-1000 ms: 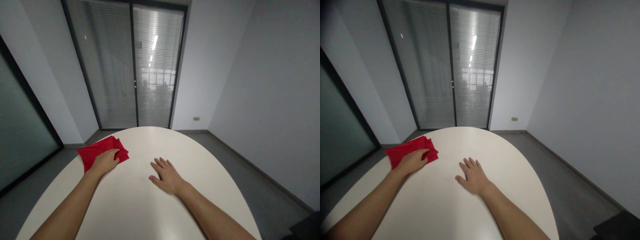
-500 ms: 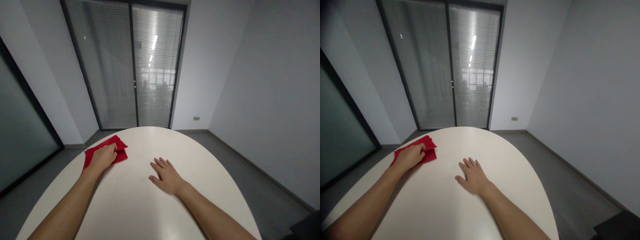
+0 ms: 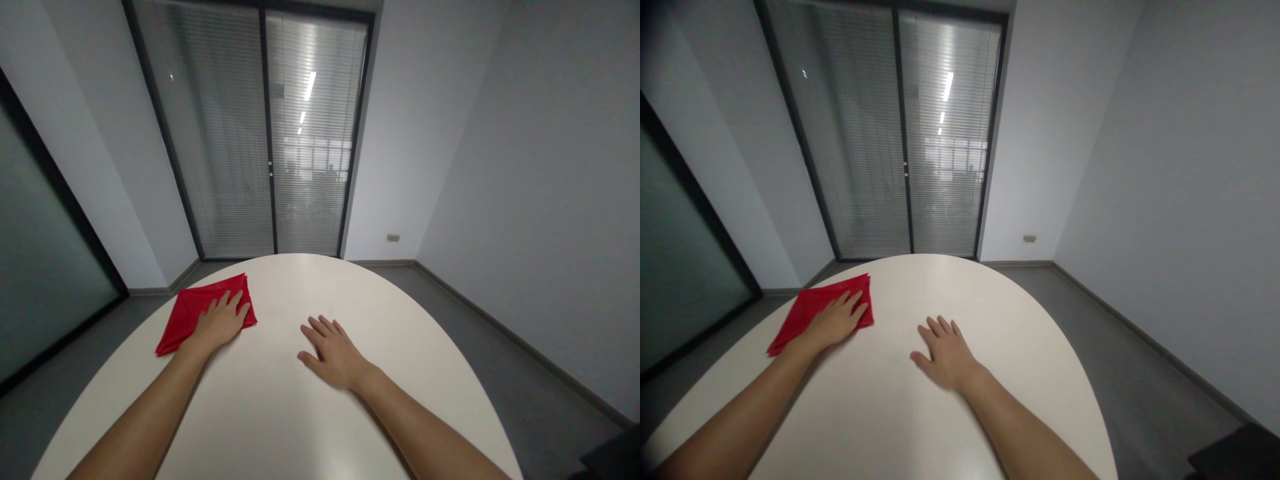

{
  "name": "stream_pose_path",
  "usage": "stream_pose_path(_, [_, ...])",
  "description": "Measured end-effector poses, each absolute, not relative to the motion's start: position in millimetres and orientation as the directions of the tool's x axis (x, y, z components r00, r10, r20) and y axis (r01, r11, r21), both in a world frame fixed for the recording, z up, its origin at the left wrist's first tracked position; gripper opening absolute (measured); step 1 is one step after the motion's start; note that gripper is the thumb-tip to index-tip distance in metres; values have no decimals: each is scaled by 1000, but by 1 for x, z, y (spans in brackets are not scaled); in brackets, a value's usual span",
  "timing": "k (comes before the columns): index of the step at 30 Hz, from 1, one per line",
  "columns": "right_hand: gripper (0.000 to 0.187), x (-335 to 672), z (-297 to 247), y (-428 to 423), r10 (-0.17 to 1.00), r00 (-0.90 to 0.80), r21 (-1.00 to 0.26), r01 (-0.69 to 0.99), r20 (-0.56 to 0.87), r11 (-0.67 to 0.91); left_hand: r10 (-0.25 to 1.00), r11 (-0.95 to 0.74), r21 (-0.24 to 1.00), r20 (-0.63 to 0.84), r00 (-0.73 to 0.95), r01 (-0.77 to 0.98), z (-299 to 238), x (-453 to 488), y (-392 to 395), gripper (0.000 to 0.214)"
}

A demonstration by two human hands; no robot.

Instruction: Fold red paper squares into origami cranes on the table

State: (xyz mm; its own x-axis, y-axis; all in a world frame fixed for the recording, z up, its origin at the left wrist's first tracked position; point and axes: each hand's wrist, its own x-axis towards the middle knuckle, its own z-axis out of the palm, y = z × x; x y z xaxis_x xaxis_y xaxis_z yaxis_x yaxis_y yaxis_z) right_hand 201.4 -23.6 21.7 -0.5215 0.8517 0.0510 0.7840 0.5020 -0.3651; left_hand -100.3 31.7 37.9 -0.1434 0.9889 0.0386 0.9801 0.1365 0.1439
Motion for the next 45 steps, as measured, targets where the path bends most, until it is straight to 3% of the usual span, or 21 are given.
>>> stream_pose_path(3, [69,201,22,-23,851,-522,-368,783,49,502,979,191,127,-100,-179,973,26,-112,36,62])
stream_pose_path(10, [69,202,23,-25,848,-528,-375,777,49,505,956,279,102,-124,-266,955,40,-127,34,48])
stream_pose_path(11, [69,203,22,-25,846,-530,-375,775,53,509,954,292,91,-101,-283,952,42,-123,33,48])
stream_pose_path(13, [66,203,22,-23,842,-535,-374,769,69,519,955,270,45,111,-273,962,44,-105,28,48])
stream_pose_path(15, [62,203,20,-19,853,-512,-362,780,99,511,934,131,14,332,-128,991,40,-78,21,50])
stream_pose_path(17, [61,202,19,-14,886,-435,-334,821,161,463,906,-80,61,420,47,995,29,-48,15,53])
stream_pose_path(19, [64,202,18,-8,915,-324,-302,871,241,388,920,-249,146,346,186,957,14,-22,10,56])
stream_pose_path(21, [68,204,15,-2,930,-252,-283,902,269,326,940,-309,195,208,269,931,0,-7,8,60])
stream_pose_path(24, [76,207,10,5,963,-232,-283,922,139,263,950,-306,214,136,282,928,-11,-2,8,62])
stream_pose_path(30, [81,209,10,11,961,-275,-269,928,-35,256,959,-278,194,112,260,941,-6,-3,6,65])
stream_pose_path(37, [69,205,13,9,954,-266,-263,919,138,294,964,-260,174,105,245,950,-7,0,6,65])
stream_pose_path(45, [70,211,6,14,957,-275,-299,909,93,290,956,-284,201,137,260,938,-8,-3,9,60])
